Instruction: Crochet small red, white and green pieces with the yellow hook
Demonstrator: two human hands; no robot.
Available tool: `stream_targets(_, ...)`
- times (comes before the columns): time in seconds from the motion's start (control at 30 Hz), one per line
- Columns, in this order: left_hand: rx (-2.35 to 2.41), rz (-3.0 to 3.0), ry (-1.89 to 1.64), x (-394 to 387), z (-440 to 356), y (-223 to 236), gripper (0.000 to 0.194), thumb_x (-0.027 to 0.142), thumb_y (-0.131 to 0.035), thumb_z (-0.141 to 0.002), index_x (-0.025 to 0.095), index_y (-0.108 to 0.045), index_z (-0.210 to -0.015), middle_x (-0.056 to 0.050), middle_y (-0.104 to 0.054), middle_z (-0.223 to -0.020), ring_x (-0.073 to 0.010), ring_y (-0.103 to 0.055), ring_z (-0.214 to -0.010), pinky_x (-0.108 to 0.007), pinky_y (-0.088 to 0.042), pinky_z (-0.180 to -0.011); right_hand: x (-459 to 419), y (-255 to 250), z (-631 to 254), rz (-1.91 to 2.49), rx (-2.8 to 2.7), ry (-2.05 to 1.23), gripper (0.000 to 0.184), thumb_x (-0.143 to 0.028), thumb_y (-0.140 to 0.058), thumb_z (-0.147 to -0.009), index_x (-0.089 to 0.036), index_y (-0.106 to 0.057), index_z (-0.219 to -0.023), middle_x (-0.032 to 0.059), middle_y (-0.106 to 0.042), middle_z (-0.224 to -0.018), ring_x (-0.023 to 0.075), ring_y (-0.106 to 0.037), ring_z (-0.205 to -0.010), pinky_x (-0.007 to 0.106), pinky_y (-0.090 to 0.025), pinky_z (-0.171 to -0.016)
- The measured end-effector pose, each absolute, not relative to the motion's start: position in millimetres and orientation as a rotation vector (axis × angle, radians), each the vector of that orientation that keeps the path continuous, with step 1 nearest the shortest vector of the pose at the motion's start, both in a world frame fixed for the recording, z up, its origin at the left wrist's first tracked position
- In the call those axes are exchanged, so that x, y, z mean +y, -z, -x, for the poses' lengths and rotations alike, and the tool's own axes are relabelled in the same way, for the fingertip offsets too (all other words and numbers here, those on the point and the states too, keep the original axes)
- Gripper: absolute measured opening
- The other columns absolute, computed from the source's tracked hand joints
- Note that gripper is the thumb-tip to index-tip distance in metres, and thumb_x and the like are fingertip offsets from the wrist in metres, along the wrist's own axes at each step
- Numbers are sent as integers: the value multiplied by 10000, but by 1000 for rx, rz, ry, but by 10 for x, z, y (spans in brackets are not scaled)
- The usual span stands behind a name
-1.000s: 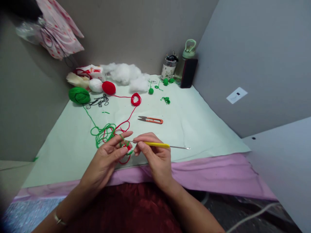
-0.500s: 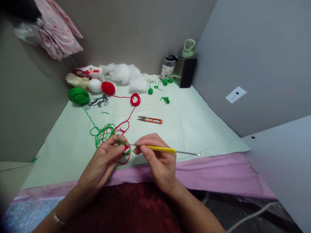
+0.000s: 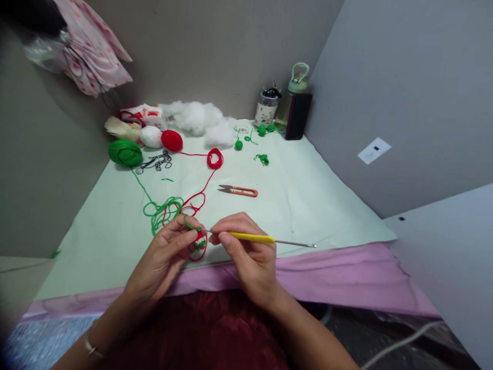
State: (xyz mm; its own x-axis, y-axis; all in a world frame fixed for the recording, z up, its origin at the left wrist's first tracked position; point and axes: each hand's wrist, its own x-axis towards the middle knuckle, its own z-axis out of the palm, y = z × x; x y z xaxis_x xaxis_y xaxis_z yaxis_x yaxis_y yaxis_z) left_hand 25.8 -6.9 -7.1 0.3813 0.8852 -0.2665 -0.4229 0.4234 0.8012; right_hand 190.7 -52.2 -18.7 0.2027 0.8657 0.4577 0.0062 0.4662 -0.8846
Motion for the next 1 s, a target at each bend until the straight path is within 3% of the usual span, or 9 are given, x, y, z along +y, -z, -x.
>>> stream_targets(0.53,759,-762,-948,-75,-261,115,174,299,-930,-774,203,-791,-815,16,-681,-746,-92,-552,-665,-197,-390,-593,-507,224,-1911,901,-1284,-712,201,-152,-650,-1030,-262,-810,-1081,18,-741,-951,163,-702,-891,327,-568,-804)
stream_targets(0.63,756,-760,-936,-82,-251,124,247,276,-932,-777,230,-814,-989,11,-711,-807,-104,-596,-706,-202,-426,-624,-468,253,-1894,860,-1211,-765,187,-176,-657,-1031,-271,-814,-1069,18,-741,-962,150,-706,-836,313,-581,-763)
stream_targets(0.73,774,-779,-911,-83,-246,138,522,255,-933,-778,264,-762,-1271,12,-715,-824,-119,-611,-725,-208,-437,-622,-446,257,-1878,834,-1174,-805,164,-223,-660,-1034,-284,-809,-1060,12,-734,-949,141,-703,-754,299,-600,-690)
stream_targets(0.83,792,-814,-962,-90,-258,164,656,245,-938,-774,263,-704,-1387,27,-698,-812,-109,-583,-691,-202,-433,-591,-470,270,-1865,953,-1379,-555,202,-177,-659,-1022,-286,-801,-1116,30,-752,-956,170,-727,-816,312,-625,-713)
stream_targets(0.93,767,-802,-1038,-108,-282,188,659,243,-954,-759,253,-719,-1375,34,-694,-834,-90,-560,-668,-191,-448,-597,-509,341,-1837,1037,-1665,-50,338,-101,-693,-975,-287,-784,-1241,75,-777,-1068,220,-751,-972,349,-649,-811)
stream_targets(1.0,726,-729,-1013,-119,-293,186,631,262,-958,-759,236,-740,-1350,23,-701,-849,-90,-579,-697,-194,-487,-670,-522,395,-1815,1002,-1713,120,388,-100,-698,-969,-284,-763,-1305,91,-771,-1115,234,-752,-1012,359,-657,-832)
